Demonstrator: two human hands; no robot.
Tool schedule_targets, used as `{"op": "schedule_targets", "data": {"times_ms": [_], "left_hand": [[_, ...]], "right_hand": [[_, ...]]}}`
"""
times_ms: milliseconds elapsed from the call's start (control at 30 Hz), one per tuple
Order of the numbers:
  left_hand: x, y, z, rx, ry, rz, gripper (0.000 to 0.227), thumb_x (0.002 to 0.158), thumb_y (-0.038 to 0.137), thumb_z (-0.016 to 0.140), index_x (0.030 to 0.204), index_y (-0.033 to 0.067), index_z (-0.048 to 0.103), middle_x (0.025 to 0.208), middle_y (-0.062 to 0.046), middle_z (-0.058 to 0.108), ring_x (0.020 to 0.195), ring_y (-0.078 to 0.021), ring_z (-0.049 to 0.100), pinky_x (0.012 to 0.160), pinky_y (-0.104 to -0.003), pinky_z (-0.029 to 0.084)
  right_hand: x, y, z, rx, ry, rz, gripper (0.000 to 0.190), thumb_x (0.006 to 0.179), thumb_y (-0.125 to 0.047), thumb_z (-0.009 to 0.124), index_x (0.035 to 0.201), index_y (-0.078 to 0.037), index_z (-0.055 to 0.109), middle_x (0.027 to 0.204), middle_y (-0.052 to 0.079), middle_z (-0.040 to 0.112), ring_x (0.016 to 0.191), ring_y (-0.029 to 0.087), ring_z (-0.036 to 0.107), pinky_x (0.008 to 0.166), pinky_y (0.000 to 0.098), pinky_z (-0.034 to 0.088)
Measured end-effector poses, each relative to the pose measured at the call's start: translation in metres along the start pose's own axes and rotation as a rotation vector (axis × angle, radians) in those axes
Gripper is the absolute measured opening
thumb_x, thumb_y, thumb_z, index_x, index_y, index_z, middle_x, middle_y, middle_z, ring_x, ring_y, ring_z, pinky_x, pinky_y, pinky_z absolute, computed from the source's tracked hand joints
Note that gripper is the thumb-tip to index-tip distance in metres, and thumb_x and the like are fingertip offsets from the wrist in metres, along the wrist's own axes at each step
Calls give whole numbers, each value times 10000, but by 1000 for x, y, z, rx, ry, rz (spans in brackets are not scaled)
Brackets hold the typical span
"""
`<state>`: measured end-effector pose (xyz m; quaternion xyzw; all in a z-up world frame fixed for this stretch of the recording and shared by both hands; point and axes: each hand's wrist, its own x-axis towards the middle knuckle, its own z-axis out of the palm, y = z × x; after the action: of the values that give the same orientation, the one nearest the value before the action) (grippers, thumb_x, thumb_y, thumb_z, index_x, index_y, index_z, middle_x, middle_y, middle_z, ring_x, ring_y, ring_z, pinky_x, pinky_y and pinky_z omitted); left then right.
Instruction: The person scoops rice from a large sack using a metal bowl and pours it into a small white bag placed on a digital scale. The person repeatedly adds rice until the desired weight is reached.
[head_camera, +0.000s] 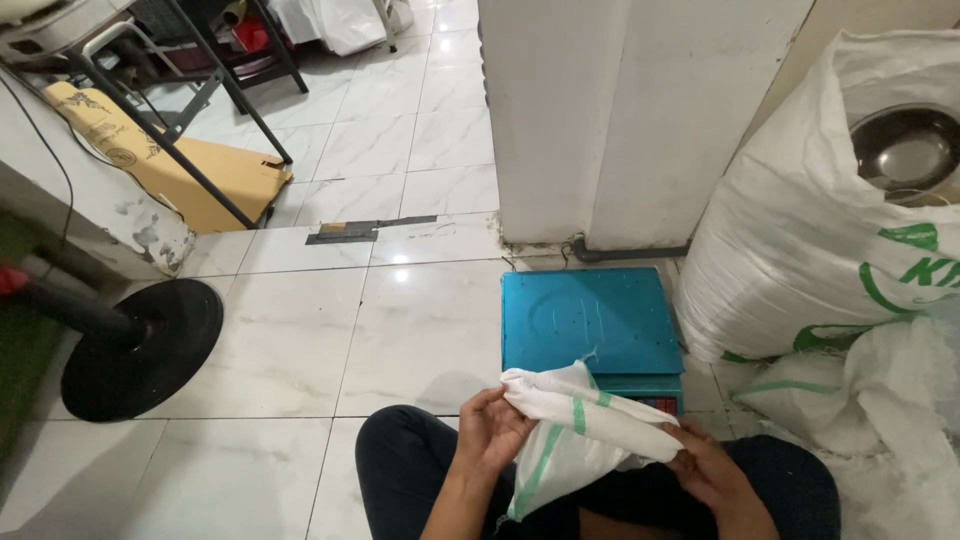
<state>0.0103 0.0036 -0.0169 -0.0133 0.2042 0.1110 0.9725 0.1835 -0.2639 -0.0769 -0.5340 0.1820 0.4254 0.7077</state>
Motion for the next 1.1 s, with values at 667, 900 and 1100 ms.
{"op": "schedule_targets", "data": {"times_ms": [667, 900, 1100], "left_hand": [[-36, -45, 28, 2217, 132, 707, 500, 747, 197, 706, 1219, 180, 542, 1187, -87, 500, 1091, -327, 499, 836, -488, 444], [-13, -31, -9, 1772, 446, 402, 193, 864, 346, 652, 901, 159, 680, 865, 17, 694, 851, -133, 616, 786, -304, 452], [-33, 9, 12, 1455, -190, -84, 199, 790, 179, 807, 865, 82, 651, 810, 11, 655, 737, -64, 607, 625, -191, 456]], "right_hand": [[-50, 4, 73, -553, 88, -559, 257, 753, 47, 715, 999, -29, 709, 936, 96, 735, 859, 212, 639, 777, 332, 482], [-47, 1, 61, -395, 140, -496, 331, 733, 66, 717, 1031, -66, 664, 930, 149, 703, 822, 250, 611, 713, 335, 447], [-18, -26, -2, 82, -265, -64, 472, 794, -177, 589, 1246, -180, 454, 1233, 169, 520, 1071, 355, 516, 871, 521, 430]]}}
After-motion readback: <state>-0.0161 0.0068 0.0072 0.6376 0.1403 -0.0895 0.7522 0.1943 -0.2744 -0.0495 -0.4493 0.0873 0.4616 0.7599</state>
